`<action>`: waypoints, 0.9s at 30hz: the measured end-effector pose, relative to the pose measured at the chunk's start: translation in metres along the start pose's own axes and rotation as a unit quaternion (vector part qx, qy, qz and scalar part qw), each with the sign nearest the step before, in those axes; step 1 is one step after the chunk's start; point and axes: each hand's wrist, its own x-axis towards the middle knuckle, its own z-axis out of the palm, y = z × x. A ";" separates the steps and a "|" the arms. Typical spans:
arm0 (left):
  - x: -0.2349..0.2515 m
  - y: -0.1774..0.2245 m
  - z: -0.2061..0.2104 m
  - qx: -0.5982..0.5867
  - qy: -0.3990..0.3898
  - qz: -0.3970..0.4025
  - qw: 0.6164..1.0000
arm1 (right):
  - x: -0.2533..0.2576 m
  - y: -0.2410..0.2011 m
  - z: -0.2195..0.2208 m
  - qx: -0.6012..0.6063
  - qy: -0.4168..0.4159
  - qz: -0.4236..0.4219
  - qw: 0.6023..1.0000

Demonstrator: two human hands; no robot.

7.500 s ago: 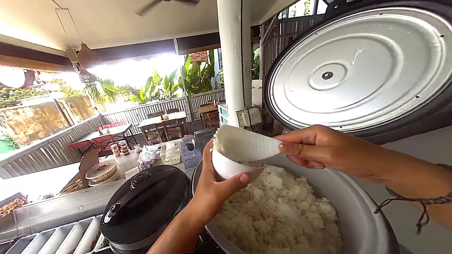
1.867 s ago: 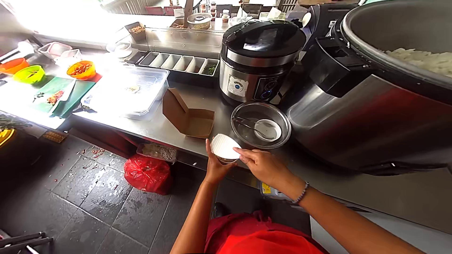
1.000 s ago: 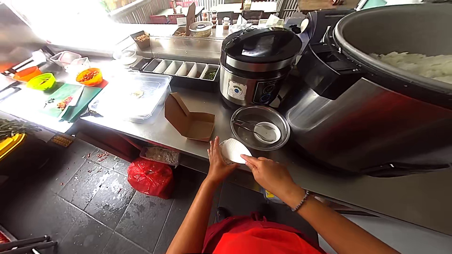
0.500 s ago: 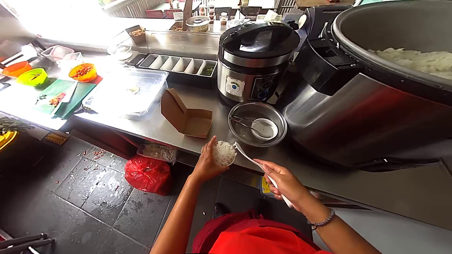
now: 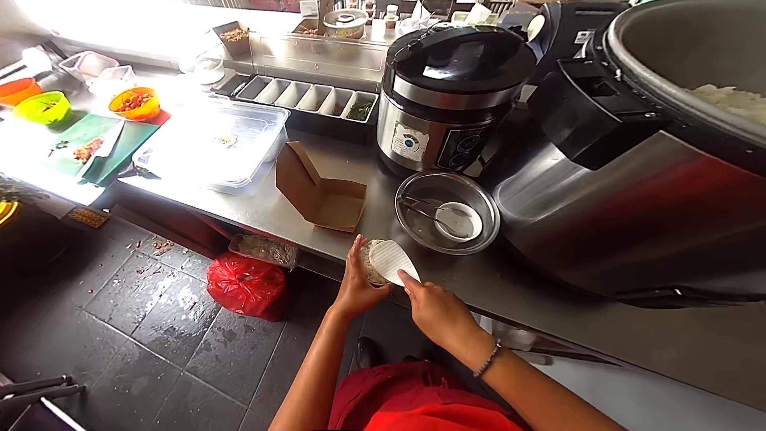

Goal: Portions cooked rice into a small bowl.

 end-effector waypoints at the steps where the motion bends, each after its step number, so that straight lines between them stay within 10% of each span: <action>1: -0.002 -0.001 0.000 0.005 0.002 0.008 1.000 | 0.001 -0.002 0.001 -0.021 -0.015 0.006 1.000; 10: 0.003 0.005 -0.014 -0.039 -0.044 -0.023 0.998 | 0.019 0.016 -0.044 0.106 0.080 -0.160 0.978; 27: 0.007 0.004 -0.008 -0.046 0.001 -0.001 0.999 | 0.041 0.002 -0.038 -0.094 -0.011 -0.135 0.986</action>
